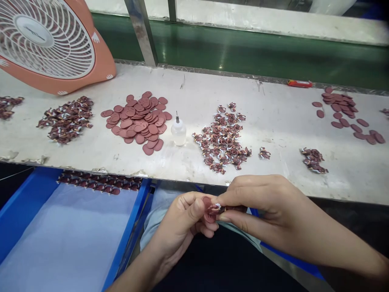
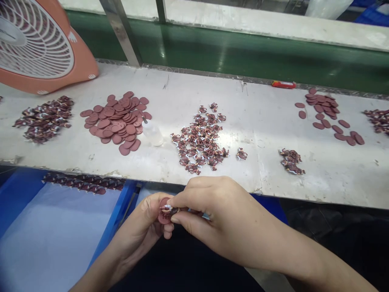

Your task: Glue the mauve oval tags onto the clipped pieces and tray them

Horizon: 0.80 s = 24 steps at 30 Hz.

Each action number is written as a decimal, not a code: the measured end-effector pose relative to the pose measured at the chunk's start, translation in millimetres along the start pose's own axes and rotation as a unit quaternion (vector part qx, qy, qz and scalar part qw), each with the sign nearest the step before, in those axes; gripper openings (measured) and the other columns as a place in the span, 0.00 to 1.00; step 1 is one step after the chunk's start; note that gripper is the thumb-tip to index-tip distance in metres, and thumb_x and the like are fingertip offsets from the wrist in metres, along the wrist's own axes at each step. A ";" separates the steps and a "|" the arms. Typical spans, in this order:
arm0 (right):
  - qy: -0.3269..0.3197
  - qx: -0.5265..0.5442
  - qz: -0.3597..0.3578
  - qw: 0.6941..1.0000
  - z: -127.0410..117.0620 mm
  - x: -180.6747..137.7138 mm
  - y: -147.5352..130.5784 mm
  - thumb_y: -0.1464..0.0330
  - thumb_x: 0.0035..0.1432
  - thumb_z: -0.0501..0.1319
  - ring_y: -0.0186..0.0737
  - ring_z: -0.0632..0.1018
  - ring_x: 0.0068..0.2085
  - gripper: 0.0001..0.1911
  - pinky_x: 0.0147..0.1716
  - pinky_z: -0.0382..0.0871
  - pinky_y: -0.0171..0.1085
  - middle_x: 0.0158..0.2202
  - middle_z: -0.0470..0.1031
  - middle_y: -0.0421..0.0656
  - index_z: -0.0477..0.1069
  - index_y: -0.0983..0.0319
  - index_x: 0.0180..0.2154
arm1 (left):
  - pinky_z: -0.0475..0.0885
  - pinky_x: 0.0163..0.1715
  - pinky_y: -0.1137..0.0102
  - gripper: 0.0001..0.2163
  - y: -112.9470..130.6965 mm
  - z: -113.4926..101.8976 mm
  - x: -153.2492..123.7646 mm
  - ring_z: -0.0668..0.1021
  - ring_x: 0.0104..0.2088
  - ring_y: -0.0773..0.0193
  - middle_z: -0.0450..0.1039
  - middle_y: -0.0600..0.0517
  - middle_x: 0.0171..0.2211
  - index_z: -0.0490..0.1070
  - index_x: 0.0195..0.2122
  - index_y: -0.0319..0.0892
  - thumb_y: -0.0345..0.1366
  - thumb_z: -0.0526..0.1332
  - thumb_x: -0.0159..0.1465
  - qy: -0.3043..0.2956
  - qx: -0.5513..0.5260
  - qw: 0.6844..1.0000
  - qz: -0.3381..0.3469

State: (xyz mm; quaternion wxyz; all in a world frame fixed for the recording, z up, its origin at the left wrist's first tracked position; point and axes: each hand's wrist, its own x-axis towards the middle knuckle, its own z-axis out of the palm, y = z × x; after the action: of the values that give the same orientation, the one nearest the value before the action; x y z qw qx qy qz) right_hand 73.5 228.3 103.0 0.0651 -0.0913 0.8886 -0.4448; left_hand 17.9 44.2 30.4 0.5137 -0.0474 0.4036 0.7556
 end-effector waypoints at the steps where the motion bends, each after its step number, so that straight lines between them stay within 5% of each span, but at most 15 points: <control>1: -0.003 -0.007 -0.002 1.000 -0.7 0.5 -1.1 0.70 0.64 0.61 0.27 0.75 0.32 0.05 0.32 0.66 0.28 0.32 0.77 0.35 0.75 0.56 0.41 | 0.70 0.21 0.80 0.18 0.0 0.2 0.1 0.74 0.21 0.73 0.72 0.53 0.22 0.79 0.27 0.38 0.51 0.69 0.52 0.001 -0.001 1.000 -0.002; 24: -0.011 0.021 -0.017 1.000 3.0 7.0 0.1 0.71 0.64 0.61 0.29 0.77 0.33 0.05 0.34 0.67 0.29 0.33 0.79 0.35 0.75 0.57 0.37 | 0.68 0.17 0.82 0.17 0.7 2.2 0.8 0.71 0.18 0.76 0.71 0.54 0.20 0.79 0.27 0.39 0.50 0.71 0.50 0.034 -0.031 0.999 -0.023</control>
State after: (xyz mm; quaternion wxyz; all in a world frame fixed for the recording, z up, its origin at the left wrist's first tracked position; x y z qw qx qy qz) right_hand 67.3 224.4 100.9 0.0694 -0.1099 0.8768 -0.4630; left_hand 17.6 46.1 31.8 0.5151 -0.0980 0.3963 0.7537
